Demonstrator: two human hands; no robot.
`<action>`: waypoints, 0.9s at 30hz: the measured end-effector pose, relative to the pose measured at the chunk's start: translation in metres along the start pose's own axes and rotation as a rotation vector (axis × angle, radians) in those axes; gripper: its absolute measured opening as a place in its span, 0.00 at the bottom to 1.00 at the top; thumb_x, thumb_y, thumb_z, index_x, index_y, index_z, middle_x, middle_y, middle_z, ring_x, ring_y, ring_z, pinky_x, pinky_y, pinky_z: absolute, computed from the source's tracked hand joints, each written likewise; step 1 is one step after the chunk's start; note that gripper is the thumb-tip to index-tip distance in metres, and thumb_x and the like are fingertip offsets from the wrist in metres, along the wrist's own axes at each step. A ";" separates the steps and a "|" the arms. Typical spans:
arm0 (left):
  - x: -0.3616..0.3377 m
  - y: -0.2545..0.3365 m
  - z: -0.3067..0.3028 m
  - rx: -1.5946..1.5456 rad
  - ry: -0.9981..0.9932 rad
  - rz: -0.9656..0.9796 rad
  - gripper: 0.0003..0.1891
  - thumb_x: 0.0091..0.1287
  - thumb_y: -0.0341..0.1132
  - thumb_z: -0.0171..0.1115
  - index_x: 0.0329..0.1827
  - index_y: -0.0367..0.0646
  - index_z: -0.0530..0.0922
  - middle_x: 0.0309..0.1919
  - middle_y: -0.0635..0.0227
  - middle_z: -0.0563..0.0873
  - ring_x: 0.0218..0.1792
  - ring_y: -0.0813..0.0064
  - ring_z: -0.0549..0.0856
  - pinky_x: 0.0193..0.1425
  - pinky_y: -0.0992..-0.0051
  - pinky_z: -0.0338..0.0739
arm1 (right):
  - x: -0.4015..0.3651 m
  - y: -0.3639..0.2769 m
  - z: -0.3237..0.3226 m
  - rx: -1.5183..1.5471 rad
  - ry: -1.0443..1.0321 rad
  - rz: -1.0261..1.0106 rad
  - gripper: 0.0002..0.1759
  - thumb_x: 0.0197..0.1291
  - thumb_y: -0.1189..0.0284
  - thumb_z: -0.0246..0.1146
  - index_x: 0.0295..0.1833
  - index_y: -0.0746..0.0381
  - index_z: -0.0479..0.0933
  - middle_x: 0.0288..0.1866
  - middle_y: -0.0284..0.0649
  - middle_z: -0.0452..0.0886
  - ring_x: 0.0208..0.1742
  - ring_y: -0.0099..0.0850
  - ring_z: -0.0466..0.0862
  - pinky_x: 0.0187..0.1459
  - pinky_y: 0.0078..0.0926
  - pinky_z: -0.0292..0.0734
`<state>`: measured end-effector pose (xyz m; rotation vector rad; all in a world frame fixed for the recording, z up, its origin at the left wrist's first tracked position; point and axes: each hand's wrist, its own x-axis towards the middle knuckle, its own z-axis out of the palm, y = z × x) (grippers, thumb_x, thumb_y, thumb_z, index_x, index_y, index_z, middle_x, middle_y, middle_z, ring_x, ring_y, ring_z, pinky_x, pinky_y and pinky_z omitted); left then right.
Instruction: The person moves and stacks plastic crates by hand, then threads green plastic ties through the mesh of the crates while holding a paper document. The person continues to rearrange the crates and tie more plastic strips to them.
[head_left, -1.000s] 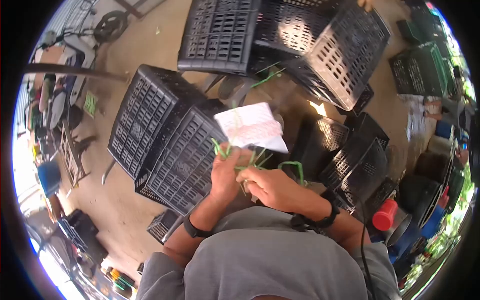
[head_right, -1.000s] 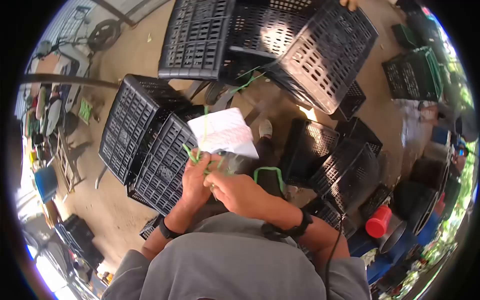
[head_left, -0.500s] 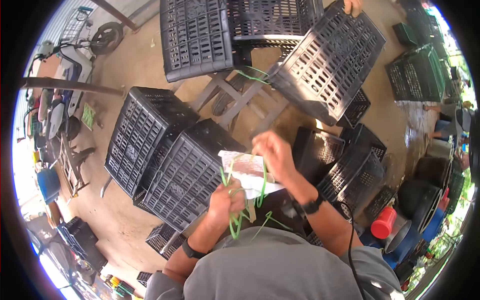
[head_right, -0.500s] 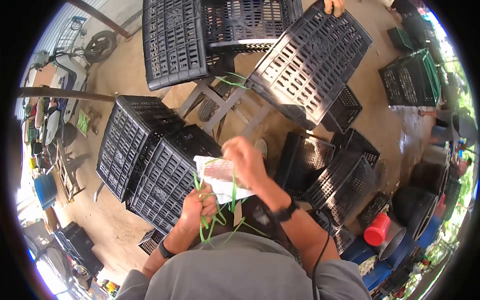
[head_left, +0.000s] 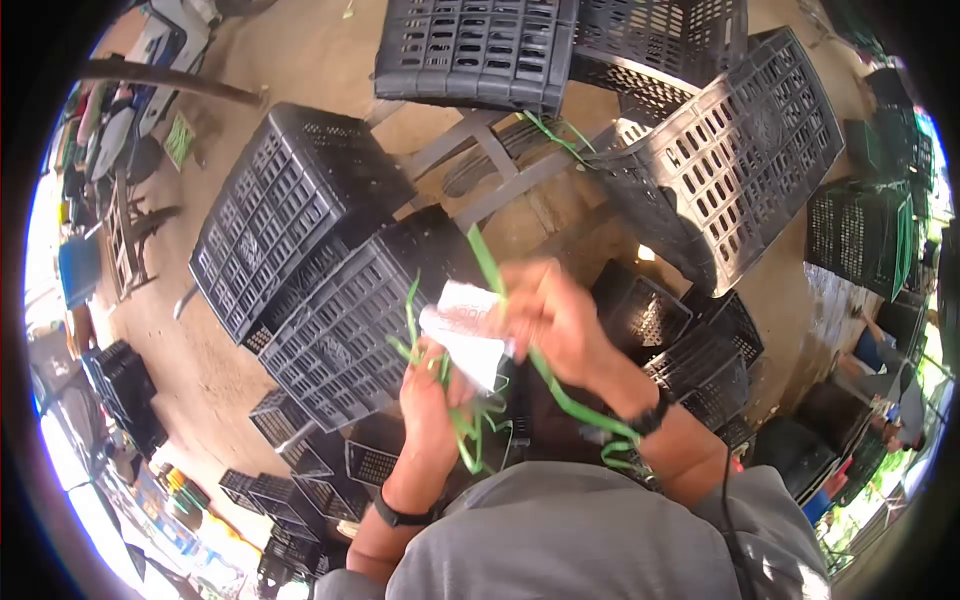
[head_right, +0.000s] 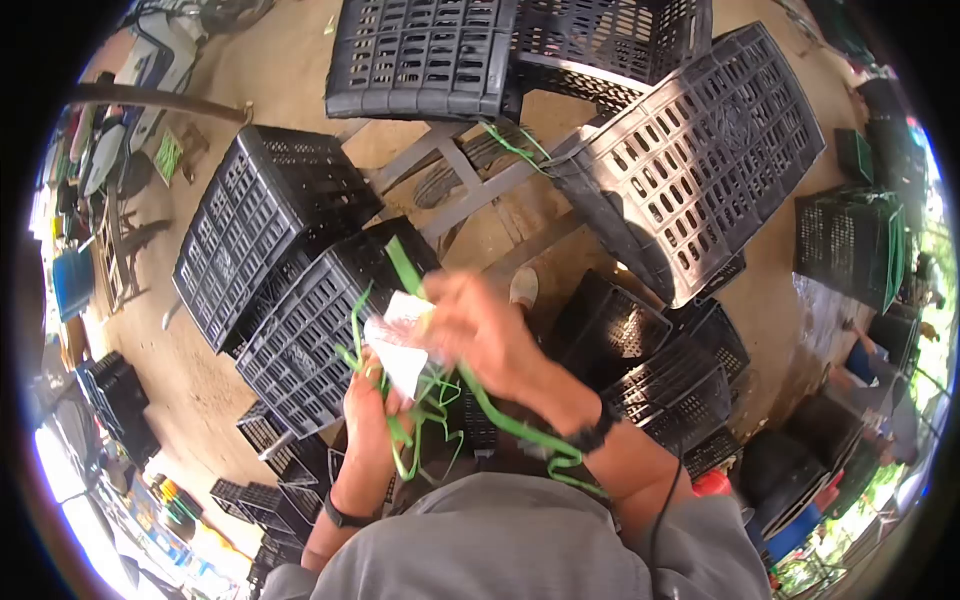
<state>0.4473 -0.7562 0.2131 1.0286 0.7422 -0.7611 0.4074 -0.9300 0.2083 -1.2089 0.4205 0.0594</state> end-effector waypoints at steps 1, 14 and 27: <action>0.002 -0.003 0.019 0.052 0.157 -0.010 0.12 0.71 0.35 0.41 0.47 0.41 0.72 0.31 0.67 0.81 0.22 0.75 0.80 0.24 0.76 0.74 | -0.015 -0.009 0.009 -0.232 -0.100 0.008 0.09 0.57 0.78 0.61 0.43 0.67 0.73 0.37 0.40 0.80 0.32 0.23 0.79 0.32 0.23 0.76; 0.045 -0.059 0.089 -0.336 -0.195 -0.048 0.05 0.71 0.33 0.43 0.38 0.44 0.66 0.34 0.60 0.79 0.40 0.66 0.78 0.50 0.65 0.73 | -0.018 0.027 -0.020 -0.645 0.428 -0.330 0.11 0.51 0.81 0.64 0.42 0.62 0.77 0.32 0.41 0.75 0.31 0.37 0.80 0.31 0.30 0.75; 0.146 -0.031 0.115 -0.130 0.332 0.169 0.06 0.70 0.35 0.43 0.37 0.45 0.67 0.23 0.67 0.78 0.15 0.82 0.62 0.22 0.79 0.59 | 0.140 0.120 -0.115 0.517 0.679 0.334 0.21 0.56 0.73 0.63 0.57 0.59 0.71 0.38 0.34 0.78 0.36 0.27 0.77 0.40 0.24 0.74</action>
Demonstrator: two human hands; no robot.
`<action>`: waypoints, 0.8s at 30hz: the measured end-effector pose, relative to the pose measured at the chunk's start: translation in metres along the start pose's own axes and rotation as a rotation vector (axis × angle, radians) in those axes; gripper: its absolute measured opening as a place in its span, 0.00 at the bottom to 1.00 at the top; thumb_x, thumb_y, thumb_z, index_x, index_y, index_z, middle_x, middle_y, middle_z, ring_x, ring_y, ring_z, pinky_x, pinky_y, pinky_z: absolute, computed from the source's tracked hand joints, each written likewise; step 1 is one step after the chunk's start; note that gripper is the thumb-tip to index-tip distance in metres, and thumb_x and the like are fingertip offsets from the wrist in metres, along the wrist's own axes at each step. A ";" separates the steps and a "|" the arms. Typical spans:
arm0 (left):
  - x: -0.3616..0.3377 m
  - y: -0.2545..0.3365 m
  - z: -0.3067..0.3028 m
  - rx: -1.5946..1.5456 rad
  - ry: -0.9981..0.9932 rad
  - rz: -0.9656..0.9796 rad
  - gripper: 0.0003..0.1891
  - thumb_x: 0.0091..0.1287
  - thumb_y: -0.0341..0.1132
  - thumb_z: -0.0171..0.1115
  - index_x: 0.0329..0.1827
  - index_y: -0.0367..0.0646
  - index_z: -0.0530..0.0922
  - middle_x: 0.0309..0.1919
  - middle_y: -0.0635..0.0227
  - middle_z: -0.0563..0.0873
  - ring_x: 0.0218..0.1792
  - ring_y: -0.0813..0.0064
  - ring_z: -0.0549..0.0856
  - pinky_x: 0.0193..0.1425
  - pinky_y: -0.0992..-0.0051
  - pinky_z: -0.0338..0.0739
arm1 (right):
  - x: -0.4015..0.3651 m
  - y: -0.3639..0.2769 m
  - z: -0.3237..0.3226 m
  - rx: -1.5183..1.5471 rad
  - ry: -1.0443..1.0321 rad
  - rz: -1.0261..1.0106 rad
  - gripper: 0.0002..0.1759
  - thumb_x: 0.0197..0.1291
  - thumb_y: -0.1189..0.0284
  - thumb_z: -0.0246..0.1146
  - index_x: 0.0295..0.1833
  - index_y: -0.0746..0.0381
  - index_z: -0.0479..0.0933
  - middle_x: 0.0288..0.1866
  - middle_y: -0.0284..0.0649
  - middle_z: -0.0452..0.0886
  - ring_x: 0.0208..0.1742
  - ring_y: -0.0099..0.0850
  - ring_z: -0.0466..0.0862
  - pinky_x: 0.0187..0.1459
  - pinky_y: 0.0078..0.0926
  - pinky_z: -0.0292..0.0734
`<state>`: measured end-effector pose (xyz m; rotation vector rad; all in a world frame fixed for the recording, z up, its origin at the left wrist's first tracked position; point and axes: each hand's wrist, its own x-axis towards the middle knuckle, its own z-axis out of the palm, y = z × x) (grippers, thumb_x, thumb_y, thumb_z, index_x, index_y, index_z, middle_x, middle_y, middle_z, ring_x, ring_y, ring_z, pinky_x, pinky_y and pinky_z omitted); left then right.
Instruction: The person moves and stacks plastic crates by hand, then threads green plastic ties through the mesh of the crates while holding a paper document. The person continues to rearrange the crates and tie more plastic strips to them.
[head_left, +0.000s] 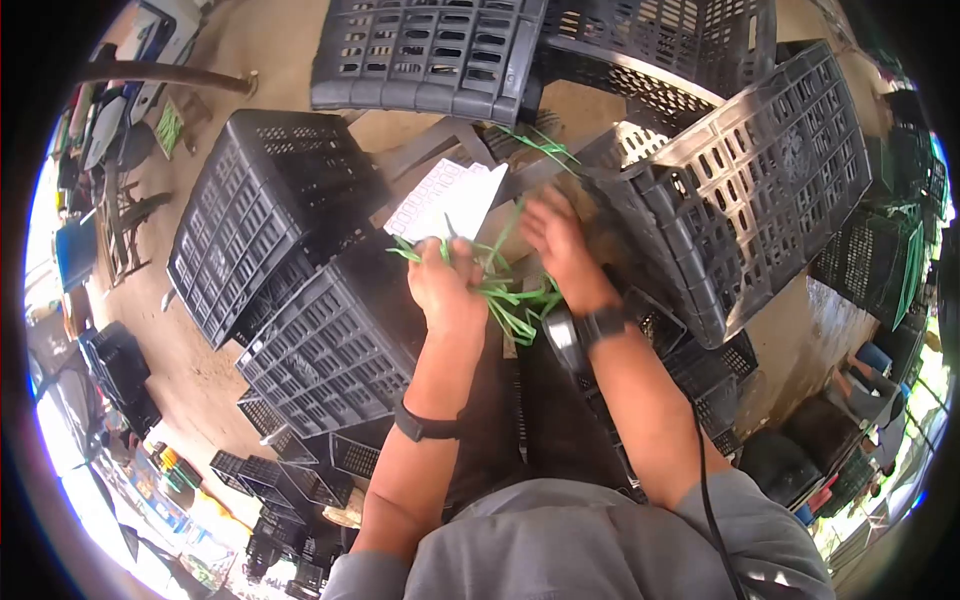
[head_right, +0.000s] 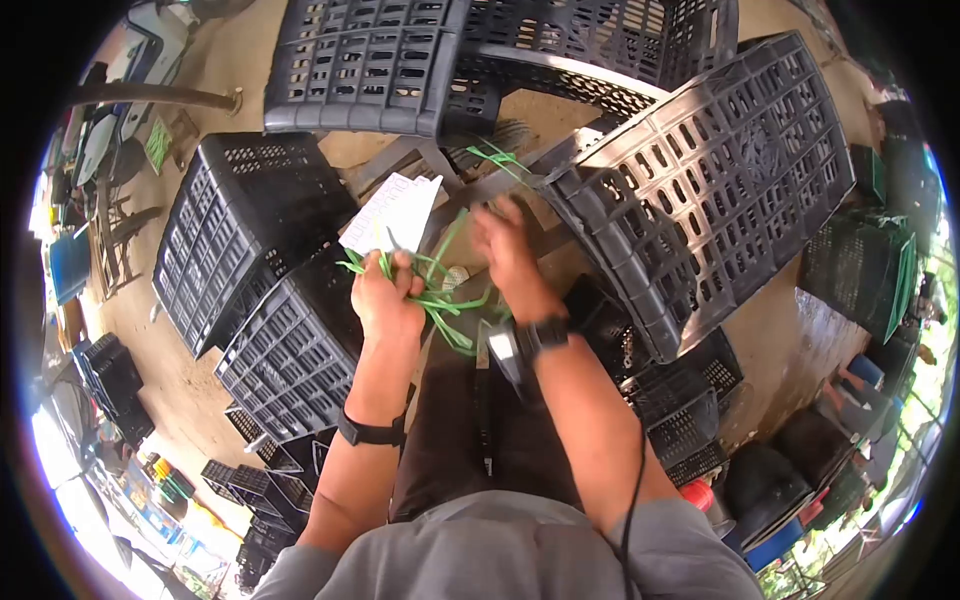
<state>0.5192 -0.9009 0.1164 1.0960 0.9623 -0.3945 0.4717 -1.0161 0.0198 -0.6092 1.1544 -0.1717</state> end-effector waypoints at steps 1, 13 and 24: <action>0.010 -0.002 0.003 0.020 -0.046 0.028 0.05 0.70 0.35 0.43 0.38 0.45 0.67 0.25 0.65 0.80 0.14 0.82 0.62 0.21 0.78 0.60 | 0.021 -0.002 0.009 0.004 0.009 -0.001 0.21 0.56 0.73 0.63 0.57 0.59 0.71 0.38 0.34 0.78 0.36 0.27 0.77 0.40 0.24 0.74; 0.033 0.008 0.016 0.033 -0.138 0.143 0.13 0.64 0.43 0.55 0.43 0.43 0.72 0.28 0.68 0.79 0.18 0.81 0.71 0.18 0.79 0.66 | 0.057 -0.001 0.027 0.373 -0.281 -0.294 0.10 0.61 0.73 0.62 0.48 0.62 0.76 0.37 0.35 0.80 0.34 0.22 0.77 0.39 0.23 0.76; 0.055 0.020 0.028 1.000 -0.294 0.669 0.16 0.49 0.25 0.62 0.43 0.37 0.74 0.28 0.57 0.82 0.30 0.67 0.84 0.36 0.71 0.76 | 0.051 0.004 0.027 0.300 -0.242 -0.321 0.09 0.62 0.71 0.61 0.43 0.66 0.76 0.36 0.38 0.80 0.34 0.23 0.79 0.39 0.24 0.78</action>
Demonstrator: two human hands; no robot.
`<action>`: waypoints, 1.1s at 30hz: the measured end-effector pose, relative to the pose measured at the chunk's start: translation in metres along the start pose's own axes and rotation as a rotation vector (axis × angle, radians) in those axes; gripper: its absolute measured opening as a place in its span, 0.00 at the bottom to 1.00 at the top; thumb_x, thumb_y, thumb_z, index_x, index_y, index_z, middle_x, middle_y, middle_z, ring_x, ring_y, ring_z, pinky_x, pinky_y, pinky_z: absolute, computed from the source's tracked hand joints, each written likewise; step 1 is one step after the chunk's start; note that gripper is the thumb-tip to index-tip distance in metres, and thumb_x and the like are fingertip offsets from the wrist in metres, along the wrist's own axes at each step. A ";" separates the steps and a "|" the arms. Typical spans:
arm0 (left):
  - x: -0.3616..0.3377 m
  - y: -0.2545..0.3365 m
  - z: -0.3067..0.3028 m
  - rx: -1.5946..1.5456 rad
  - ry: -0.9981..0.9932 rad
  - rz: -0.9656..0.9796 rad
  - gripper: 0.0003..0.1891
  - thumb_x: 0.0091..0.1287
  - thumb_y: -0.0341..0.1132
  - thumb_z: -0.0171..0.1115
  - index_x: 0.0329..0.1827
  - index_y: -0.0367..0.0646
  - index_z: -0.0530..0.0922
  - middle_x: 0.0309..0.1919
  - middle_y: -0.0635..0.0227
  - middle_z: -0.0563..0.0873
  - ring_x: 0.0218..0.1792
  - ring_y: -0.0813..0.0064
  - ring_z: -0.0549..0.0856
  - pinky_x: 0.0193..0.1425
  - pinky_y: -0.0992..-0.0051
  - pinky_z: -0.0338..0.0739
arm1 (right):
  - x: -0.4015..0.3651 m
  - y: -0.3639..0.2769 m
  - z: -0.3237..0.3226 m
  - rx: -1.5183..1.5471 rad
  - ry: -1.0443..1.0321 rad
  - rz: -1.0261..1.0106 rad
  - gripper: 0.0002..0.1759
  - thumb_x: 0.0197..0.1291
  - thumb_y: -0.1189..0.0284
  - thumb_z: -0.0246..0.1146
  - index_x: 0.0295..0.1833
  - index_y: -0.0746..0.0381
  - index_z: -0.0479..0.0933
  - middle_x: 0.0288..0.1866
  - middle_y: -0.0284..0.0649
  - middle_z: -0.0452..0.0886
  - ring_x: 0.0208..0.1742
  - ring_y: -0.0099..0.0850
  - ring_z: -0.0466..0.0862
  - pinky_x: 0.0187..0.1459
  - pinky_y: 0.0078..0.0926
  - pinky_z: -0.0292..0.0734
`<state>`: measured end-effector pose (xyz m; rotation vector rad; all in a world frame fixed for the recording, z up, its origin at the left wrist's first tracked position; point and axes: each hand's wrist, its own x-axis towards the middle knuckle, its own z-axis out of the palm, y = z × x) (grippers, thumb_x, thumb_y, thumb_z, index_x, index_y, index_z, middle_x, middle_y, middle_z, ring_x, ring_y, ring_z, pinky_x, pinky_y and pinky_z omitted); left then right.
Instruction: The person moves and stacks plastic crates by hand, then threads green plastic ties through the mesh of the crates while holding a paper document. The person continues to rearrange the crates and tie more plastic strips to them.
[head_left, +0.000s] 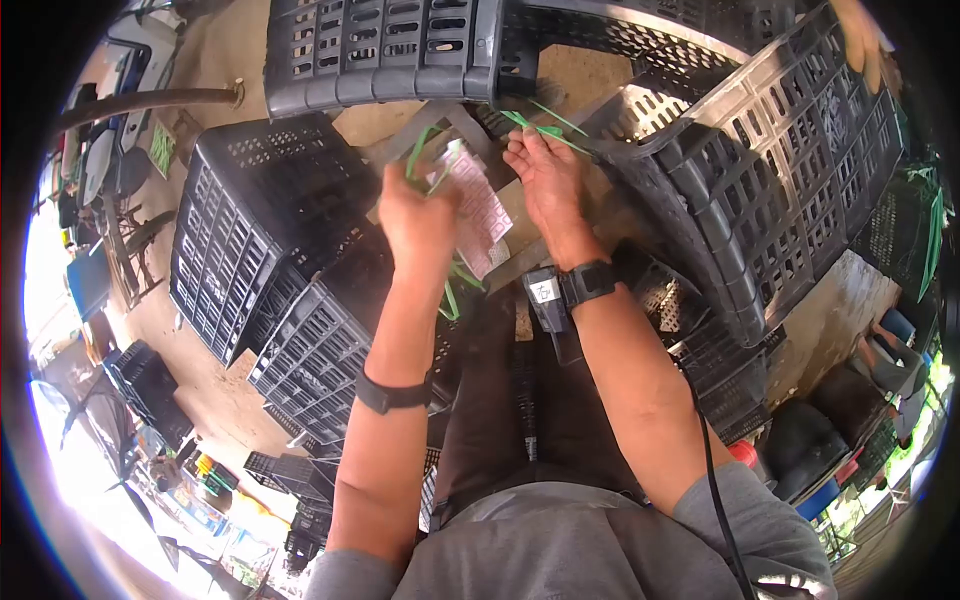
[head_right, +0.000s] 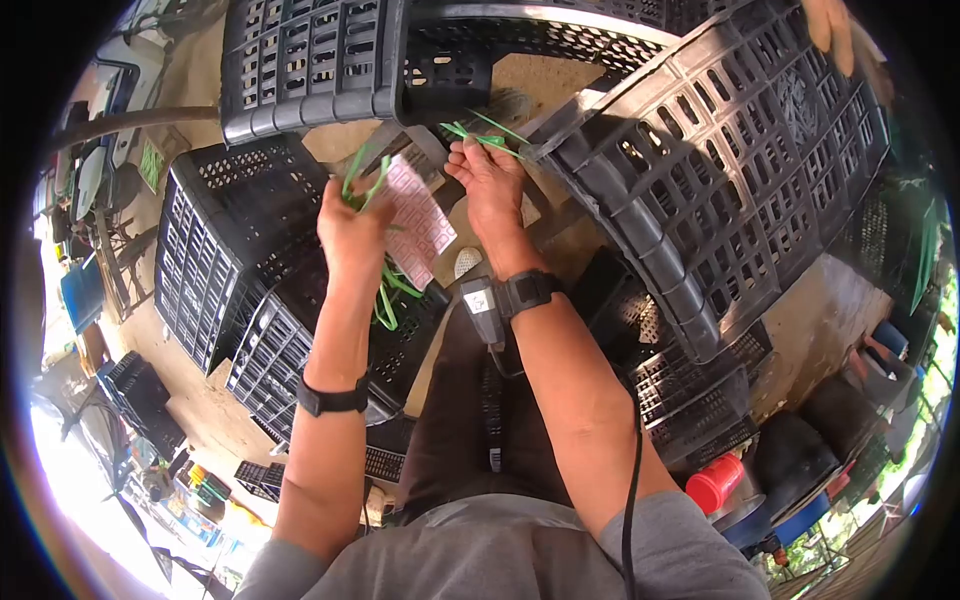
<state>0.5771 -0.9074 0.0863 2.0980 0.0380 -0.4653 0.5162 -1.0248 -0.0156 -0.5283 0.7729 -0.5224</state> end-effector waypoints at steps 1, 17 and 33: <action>0.008 -0.003 0.007 0.113 -0.001 0.132 0.19 0.49 0.27 0.62 0.47 0.41 0.76 0.30 0.55 0.83 0.32 0.63 0.84 0.39 0.69 0.76 | 0.001 0.001 0.000 0.019 -0.012 -0.009 0.09 0.63 0.71 0.60 0.43 0.65 0.76 0.36 0.38 0.80 0.34 0.24 0.78 0.39 0.24 0.78; 0.040 0.001 0.050 0.644 0.036 0.338 0.12 0.59 0.40 0.57 0.44 0.56 0.82 0.28 0.52 0.84 0.34 0.50 0.84 0.39 0.58 0.78 | 0.007 -0.003 0.007 0.200 -0.026 0.042 0.14 0.56 0.80 0.63 0.49 0.63 0.73 0.36 0.37 0.79 0.33 0.25 0.77 0.38 0.25 0.75; 0.045 -0.013 0.063 0.297 -0.295 0.083 0.13 0.51 0.36 0.65 0.36 0.36 0.82 0.26 0.56 0.85 0.29 0.66 0.85 0.36 0.71 0.78 | 0.002 -0.004 0.004 0.358 0.043 0.097 0.12 0.62 0.68 0.61 0.47 0.63 0.75 0.38 0.36 0.78 0.37 0.24 0.75 0.42 0.23 0.73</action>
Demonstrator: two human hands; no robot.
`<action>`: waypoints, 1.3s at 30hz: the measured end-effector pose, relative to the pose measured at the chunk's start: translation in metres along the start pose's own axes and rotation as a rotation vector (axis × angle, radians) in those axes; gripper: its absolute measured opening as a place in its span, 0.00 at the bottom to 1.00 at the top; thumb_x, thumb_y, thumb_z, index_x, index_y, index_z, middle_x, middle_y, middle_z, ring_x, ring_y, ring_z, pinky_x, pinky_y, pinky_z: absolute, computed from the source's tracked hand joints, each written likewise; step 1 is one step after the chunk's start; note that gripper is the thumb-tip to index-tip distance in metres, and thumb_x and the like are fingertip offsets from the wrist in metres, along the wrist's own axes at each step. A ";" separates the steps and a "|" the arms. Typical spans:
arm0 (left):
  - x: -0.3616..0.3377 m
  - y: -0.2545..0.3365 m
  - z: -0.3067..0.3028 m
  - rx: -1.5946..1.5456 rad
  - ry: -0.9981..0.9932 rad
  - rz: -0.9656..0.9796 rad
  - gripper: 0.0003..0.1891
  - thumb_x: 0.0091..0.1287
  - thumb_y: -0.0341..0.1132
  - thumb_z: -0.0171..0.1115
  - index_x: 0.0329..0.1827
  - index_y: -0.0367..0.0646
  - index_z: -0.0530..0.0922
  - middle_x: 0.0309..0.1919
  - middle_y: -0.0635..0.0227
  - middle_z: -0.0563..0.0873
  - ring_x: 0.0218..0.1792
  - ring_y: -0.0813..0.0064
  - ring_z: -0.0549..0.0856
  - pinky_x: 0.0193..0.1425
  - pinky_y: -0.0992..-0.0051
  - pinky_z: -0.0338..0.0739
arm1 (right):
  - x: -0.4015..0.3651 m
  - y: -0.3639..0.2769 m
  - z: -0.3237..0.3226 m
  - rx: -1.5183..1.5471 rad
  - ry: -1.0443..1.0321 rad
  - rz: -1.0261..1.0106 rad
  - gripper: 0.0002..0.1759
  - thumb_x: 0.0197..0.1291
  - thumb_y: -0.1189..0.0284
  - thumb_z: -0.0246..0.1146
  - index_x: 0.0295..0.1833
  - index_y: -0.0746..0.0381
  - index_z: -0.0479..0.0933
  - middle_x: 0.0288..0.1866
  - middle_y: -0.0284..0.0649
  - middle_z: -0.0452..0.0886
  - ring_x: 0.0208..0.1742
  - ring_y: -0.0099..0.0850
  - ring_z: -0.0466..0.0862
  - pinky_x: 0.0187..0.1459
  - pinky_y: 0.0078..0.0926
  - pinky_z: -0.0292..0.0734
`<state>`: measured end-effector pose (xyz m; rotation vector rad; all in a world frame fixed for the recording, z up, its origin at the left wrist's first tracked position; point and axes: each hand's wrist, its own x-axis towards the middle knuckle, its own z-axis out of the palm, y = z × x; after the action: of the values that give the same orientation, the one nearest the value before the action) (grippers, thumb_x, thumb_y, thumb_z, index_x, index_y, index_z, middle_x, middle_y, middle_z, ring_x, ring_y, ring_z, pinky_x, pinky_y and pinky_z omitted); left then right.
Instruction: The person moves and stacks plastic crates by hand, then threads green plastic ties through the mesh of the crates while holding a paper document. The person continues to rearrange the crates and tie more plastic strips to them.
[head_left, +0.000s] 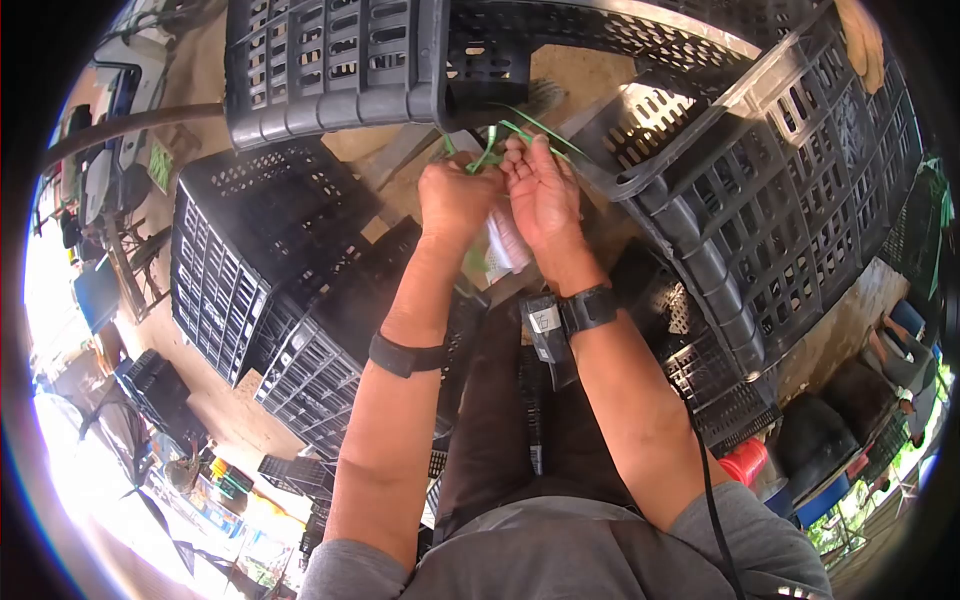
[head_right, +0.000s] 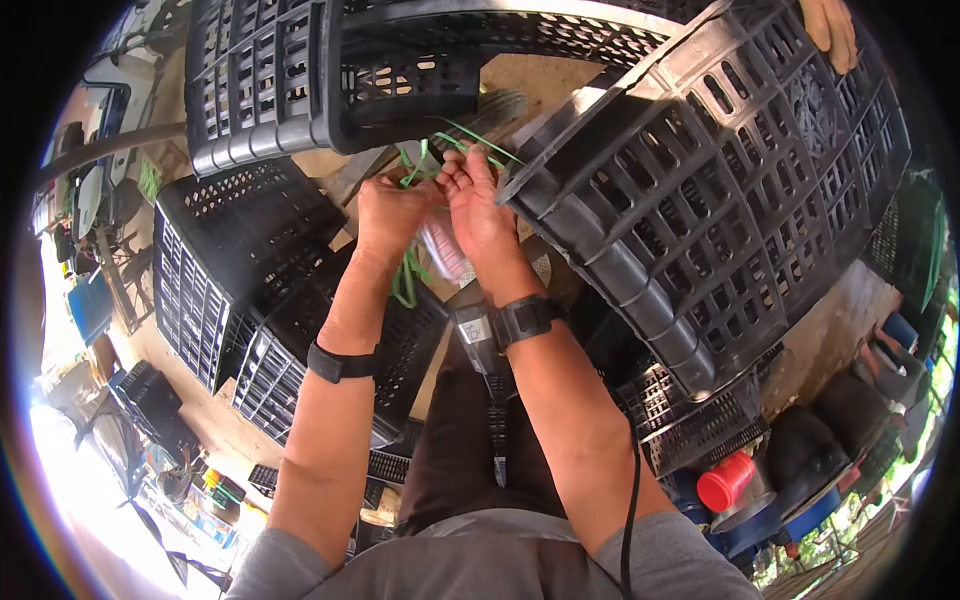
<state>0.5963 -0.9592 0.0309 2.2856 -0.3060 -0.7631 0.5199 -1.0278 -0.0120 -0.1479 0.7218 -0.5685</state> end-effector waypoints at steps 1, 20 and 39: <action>0.000 -0.003 0.003 -0.333 -0.055 -0.157 0.14 0.51 0.34 0.65 0.35 0.32 0.81 0.24 0.60 0.85 0.26 0.73 0.84 0.34 0.75 0.78 | 0.000 0.000 -0.003 -0.001 0.007 0.001 0.12 0.62 0.68 0.61 0.47 0.63 0.75 0.38 0.36 0.78 0.37 0.24 0.75 0.42 0.23 0.73; 0.005 0.013 0.010 -0.926 -0.138 -0.206 0.04 0.60 0.21 0.60 0.37 0.32 0.78 0.30 0.62 0.82 0.27 0.72 0.81 0.29 0.73 0.79 | 0.000 -0.003 -0.019 -0.574 -0.053 -0.144 0.09 0.64 0.68 0.59 0.45 0.61 0.76 0.38 0.33 0.78 0.39 0.20 0.75 0.41 0.19 0.73; -0.009 -0.040 0.028 -0.592 0.154 -0.663 0.10 0.54 0.28 0.64 0.38 0.35 0.77 0.23 0.69 0.79 0.18 0.80 0.76 0.17 0.79 0.66 | -0.013 -0.008 -0.010 -0.361 -0.107 -0.018 0.13 0.62 0.65 0.61 0.47 0.62 0.75 0.34 0.33 0.78 0.32 0.21 0.73 0.38 0.20 0.71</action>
<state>0.5724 -0.9421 -0.0088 1.8381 0.6982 -0.8410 0.5026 -1.0267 -0.0094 -0.5169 0.7139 -0.4400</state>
